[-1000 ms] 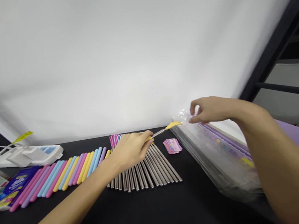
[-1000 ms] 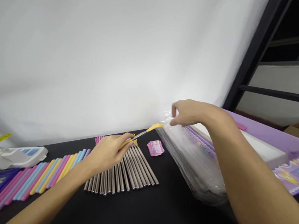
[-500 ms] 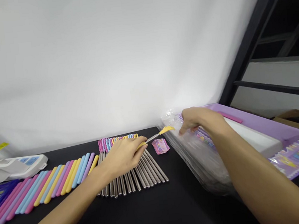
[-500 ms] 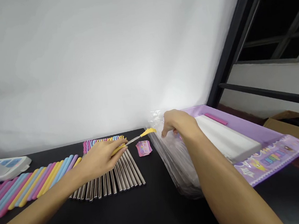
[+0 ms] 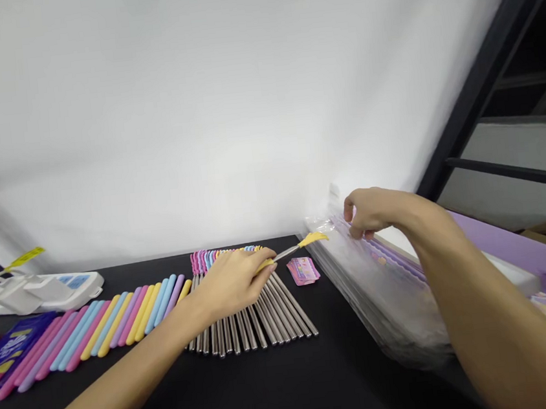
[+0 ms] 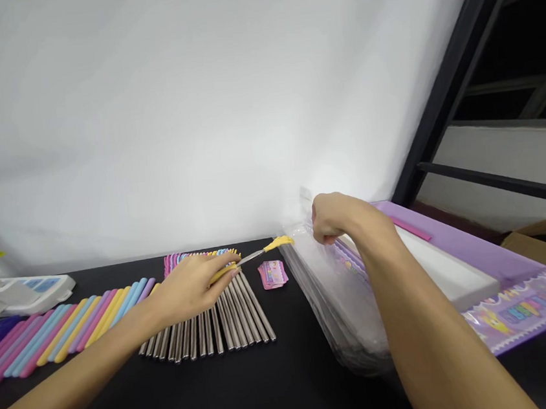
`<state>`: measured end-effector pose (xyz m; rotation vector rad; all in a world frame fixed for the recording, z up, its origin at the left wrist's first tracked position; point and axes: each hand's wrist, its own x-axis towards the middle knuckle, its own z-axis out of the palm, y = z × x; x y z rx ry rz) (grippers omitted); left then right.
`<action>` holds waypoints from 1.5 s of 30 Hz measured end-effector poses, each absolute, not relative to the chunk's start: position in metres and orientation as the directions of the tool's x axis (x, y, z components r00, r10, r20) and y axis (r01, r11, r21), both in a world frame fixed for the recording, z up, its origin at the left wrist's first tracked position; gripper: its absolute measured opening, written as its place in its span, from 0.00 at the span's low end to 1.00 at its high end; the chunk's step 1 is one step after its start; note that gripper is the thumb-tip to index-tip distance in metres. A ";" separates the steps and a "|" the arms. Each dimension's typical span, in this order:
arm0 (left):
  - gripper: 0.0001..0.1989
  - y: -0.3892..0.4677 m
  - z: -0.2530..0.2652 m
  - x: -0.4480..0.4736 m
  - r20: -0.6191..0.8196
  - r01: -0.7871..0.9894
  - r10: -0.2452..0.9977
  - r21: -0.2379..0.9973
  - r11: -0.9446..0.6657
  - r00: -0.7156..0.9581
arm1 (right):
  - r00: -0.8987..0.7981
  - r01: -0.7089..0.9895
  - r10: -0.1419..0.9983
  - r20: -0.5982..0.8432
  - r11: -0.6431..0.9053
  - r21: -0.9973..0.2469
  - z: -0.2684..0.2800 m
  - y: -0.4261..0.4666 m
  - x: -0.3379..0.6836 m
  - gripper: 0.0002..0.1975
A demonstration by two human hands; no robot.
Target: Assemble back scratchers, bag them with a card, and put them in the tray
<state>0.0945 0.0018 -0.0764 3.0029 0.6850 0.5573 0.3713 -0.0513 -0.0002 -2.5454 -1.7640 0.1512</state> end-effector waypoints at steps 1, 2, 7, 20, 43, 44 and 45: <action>0.14 0.002 -0.076 0.094 0.339 0.415 0.422 0.097 -0.905 0.841 | 0.356 0.924 0.930 -0.088 -0.364 -0.117 0.002 -0.052 0.372 0.08; 0.14 0.003 -0.076 0.094 0.340 0.412 0.422 0.104 -0.905 0.840 | 0.366 0.912 0.921 -0.137 -0.384 -0.145 0.004 -0.052 0.371 0.08; 0.17 0.005 -0.072 0.091 0.333 0.415 0.459 0.198 -0.888 0.824 | 0.326 0.903 0.939 -0.108 -0.344 -0.257 0.012 -0.056 0.364 0.03; 0.18 0.042 -0.047 0.053 0.141 0.339 0.547 0.652 -0.679 0.825 | 0.068 0.735 0.994 0.091 0.012 -0.678 -0.001 -0.044 0.354 0.10; 0.19 0.050 -0.032 0.030 -0.163 0.504 0.524 0.604 -0.617 0.836 | 0.382 0.555 0.828 0.410 0.149 -0.818 -0.018 -0.029 0.338 0.20; 0.20 0.050 -0.033 0.030 -0.172 0.505 0.518 0.605 -0.616 0.838 | 0.385 0.556 0.825 0.414 0.152 -0.818 -0.018 -0.029 0.338 0.20; 0.21 0.050 -0.034 0.031 -0.183 0.503 0.509 0.611 -0.611 0.841 | 0.388 0.555 0.822 0.418 0.154 -0.817 -0.018 -0.029 0.337 0.20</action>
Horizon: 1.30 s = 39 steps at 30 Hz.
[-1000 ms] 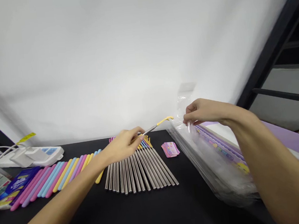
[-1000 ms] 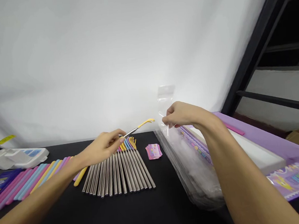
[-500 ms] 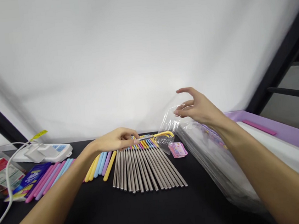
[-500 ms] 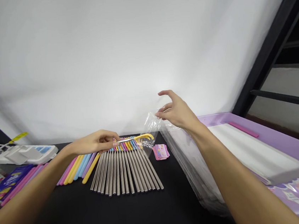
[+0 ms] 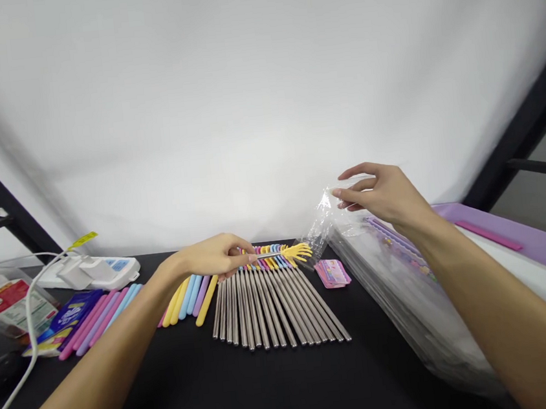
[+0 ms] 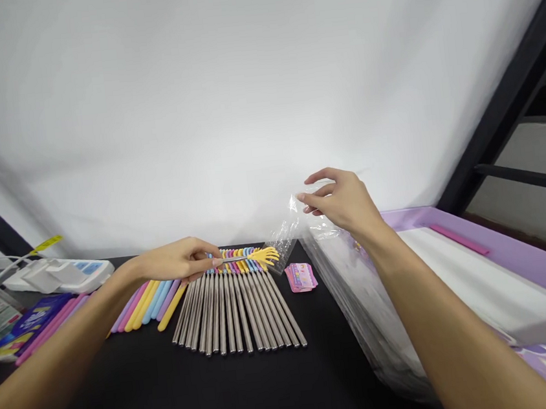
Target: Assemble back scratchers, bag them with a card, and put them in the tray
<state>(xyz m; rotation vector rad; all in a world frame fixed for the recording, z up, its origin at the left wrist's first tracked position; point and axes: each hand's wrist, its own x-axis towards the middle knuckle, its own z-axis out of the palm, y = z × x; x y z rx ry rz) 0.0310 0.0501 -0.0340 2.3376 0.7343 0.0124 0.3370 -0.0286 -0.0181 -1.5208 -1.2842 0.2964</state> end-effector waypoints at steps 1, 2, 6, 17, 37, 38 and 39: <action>0.22 0.050 -0.035 0.032 -0.194 0.499 0.498 0.621 -0.604 0.845 | 0.389 0.555 0.821 0.418 0.154 -0.818 -0.018 -0.028 0.336 0.20; 0.23 0.050 -0.036 0.032 -0.205 0.494 0.486 0.633 -0.596 0.850 | 0.389 0.553 0.821 0.417 0.154 -0.819 -0.018 -0.028 0.336 0.19; 0.23 0.050 -0.042 0.037 -0.227 0.476 0.454 0.671 -0.569 0.862 | 0.374 0.552 0.824 0.425 0.170 -0.816 -0.015 -0.030 0.333 0.19; 0.19 0.048 -0.050 0.041 -0.155 0.399 0.450 0.754 -0.521 0.880 | 0.325 0.535 0.870 0.371 0.154 -0.831 -0.017 -0.032 0.333 0.25; 0.17 0.052 -0.070 0.060 0.092 0.247 0.663 0.883 -0.399 0.743 | 0.134 0.402 0.900 0.415 0.334 -0.853 -0.028 -0.025 0.311 0.28; 0.17 0.052 -0.071 0.061 0.101 0.256 0.679 0.877 -0.406 0.727 | 0.129 0.398 0.898 0.421 0.342 -0.851 -0.030 -0.024 0.311 0.27; 0.18 0.052 -0.073 0.063 0.118 0.264 0.688 0.866 -0.424 0.716 | 0.126 0.394 0.895 0.427 0.350 -0.850 -0.031 -0.023 0.309 0.27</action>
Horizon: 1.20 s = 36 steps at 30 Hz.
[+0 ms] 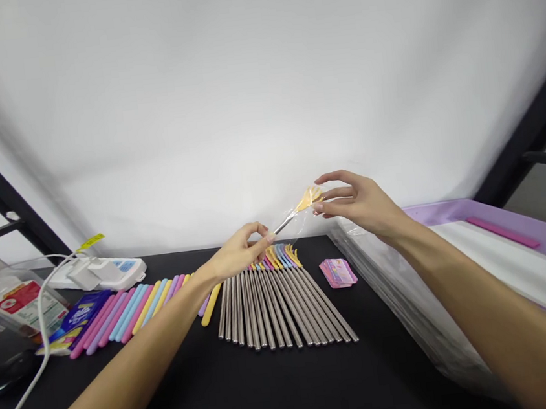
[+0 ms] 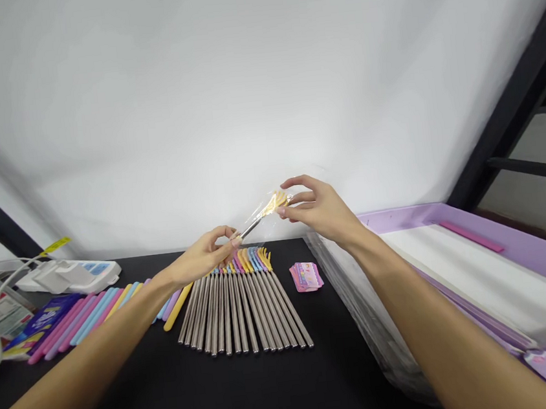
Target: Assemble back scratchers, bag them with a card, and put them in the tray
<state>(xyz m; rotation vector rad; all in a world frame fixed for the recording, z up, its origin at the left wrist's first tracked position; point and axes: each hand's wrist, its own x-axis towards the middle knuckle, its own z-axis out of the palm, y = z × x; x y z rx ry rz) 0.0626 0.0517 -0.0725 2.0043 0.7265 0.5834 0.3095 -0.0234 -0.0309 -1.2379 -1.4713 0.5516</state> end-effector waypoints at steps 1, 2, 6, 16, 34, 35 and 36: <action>0.18 0.051 -0.074 0.064 0.144 0.274 0.692 0.847 -0.456 0.707 | 0.130 0.387 0.893 0.432 0.355 -0.851 -0.032 -0.022 0.308 0.26; 0.18 0.051 -0.075 0.066 0.175 0.290 0.696 0.818 -0.496 0.697 | 0.137 0.376 0.891 0.432 0.357 -0.855 -0.033 -0.022 0.307 0.25; 0.19 0.048 -0.079 0.071 0.311 0.394 0.715 0.666 -0.634 0.626 | 0.161 0.350 0.892 0.422 0.348 -0.870 -0.036 -0.021 0.302 0.22; 0.17 0.035 -0.083 0.081 0.324 0.283 0.733 0.771 -0.571 0.598 | 0.148 0.336 0.878 0.456 0.389 -0.858 -0.033 -0.022 0.305 0.23; 0.18 0.027 -0.079 0.082 0.291 0.179 0.715 0.845 -0.503 0.636 | 0.395 0.130 0.843 0.365 0.342 -0.931 -0.054 -0.006 0.293 0.22; 0.20 0.027 -0.077 0.080 0.254 0.130 0.682 0.879 -0.458 0.685 | 0.411 0.099 0.838 0.360 0.352 -0.931 -0.054 -0.006 0.293 0.22; 0.21 0.029 -0.074 0.079 0.217 0.085 0.638 0.909 -0.408 0.739 | 0.426 0.068 0.833 0.354 0.360 -0.930 -0.053 -0.006 0.293 0.23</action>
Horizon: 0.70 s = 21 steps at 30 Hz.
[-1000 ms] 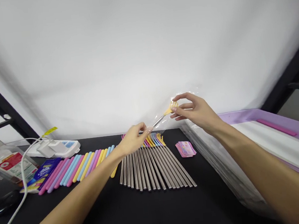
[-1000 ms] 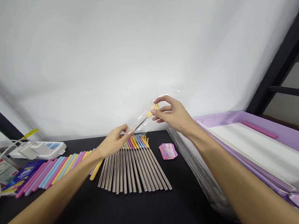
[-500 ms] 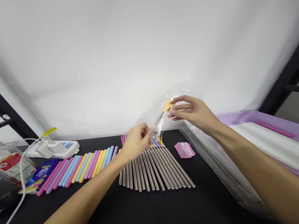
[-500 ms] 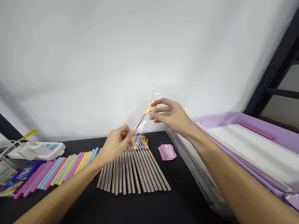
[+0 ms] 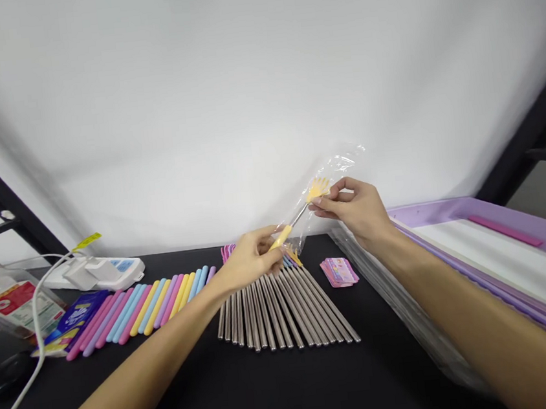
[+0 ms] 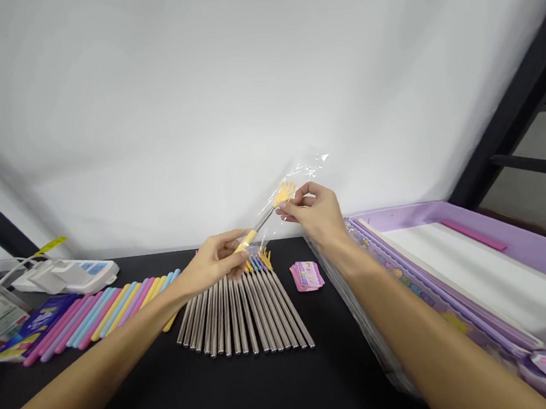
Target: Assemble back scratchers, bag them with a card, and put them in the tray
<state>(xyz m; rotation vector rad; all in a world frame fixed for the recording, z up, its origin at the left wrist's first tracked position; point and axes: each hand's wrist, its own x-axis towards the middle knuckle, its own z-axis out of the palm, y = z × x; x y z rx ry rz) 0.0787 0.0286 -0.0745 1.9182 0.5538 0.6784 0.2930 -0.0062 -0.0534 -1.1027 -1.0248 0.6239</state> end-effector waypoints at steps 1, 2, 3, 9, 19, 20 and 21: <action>0.21 0.030 -0.073 0.077 0.188 0.052 0.587 0.929 -0.367 0.787 | 0.446 0.035 0.827 0.344 0.368 -0.929 -0.052 -0.007 0.293 0.24; 0.19 0.031 -0.071 0.077 0.171 0.031 0.545 0.939 -0.342 0.821 | 0.469 -0.003 0.821 0.326 0.371 -0.929 -0.050 -0.008 0.292 0.26; 0.17 0.032 -0.071 0.077 0.158 0.024 0.521 0.946 -0.325 0.839 | 0.491 -0.047 0.819 0.298 0.366 -0.929 -0.047 -0.009 0.291 0.27; 0.19 0.030 -0.082 0.083 0.097 0.177 0.680 0.930 -0.321 0.727 | 0.374 -0.138 0.924 0.081 0.142 -0.980 -0.040 -0.014 0.284 0.13; 0.17 0.037 -0.080 0.075 0.043 0.110 0.509 0.958 -0.266 0.860 | 0.310 -0.128 0.943 0.121 0.167 -0.978 -0.045 -0.010 0.304 0.04; 0.17 0.037 -0.081 0.077 0.057 0.111 0.541 0.955 -0.273 0.839 | 0.292 -0.120 0.950 0.109 0.150 -0.981 -0.045 -0.011 0.303 0.05; 0.17 0.037 -0.081 0.078 0.064 0.112 0.565 0.956 -0.271 0.822 | 0.272 -0.113 0.958 0.095 0.129 -0.985 -0.044 -0.012 0.302 0.06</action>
